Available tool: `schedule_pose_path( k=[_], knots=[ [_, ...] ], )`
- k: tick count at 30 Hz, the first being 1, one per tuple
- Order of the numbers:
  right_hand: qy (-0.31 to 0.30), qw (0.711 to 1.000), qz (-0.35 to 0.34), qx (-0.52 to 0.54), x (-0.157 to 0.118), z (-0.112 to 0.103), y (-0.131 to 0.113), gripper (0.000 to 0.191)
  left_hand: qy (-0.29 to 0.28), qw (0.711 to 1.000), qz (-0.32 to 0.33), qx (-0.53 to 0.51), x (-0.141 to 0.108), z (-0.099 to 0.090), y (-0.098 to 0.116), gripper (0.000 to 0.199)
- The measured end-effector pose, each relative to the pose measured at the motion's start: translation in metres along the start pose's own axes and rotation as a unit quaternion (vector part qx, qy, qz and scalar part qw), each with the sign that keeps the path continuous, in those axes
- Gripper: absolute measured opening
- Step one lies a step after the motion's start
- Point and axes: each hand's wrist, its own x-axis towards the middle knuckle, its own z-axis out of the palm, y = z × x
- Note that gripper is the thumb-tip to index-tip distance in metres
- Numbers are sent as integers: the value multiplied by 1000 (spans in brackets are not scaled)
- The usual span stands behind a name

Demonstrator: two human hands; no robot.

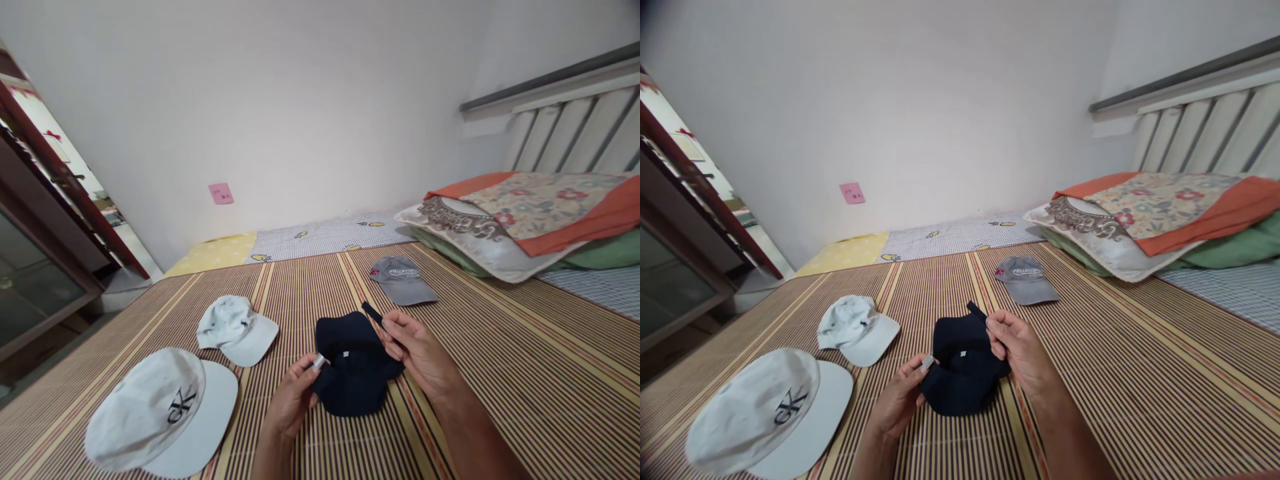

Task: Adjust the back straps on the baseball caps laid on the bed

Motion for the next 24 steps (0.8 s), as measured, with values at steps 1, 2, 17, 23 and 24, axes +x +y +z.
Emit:
schedule_pose_path(
  k=[1,2,17,23,24],
  knots=[
    [1,1000,3,-3,0,0,0,36,2,1000,0,-1,0,0,0,40],
    [2,1000,6,-7,-1,0,-1,34,5,1000,1,0,0,0,0,41],
    [-55,992,25,-108,-1,2,7,31,-29,998,-2,54,-2,4,0,39],
    [-146,955,6,-259,-5,16,8,15,-29,997,-9,72,-2,6,2,38],
    [-153,951,6,-268,-5,18,8,13,-29,997,-8,73,-2,6,2,38]
  ],
)
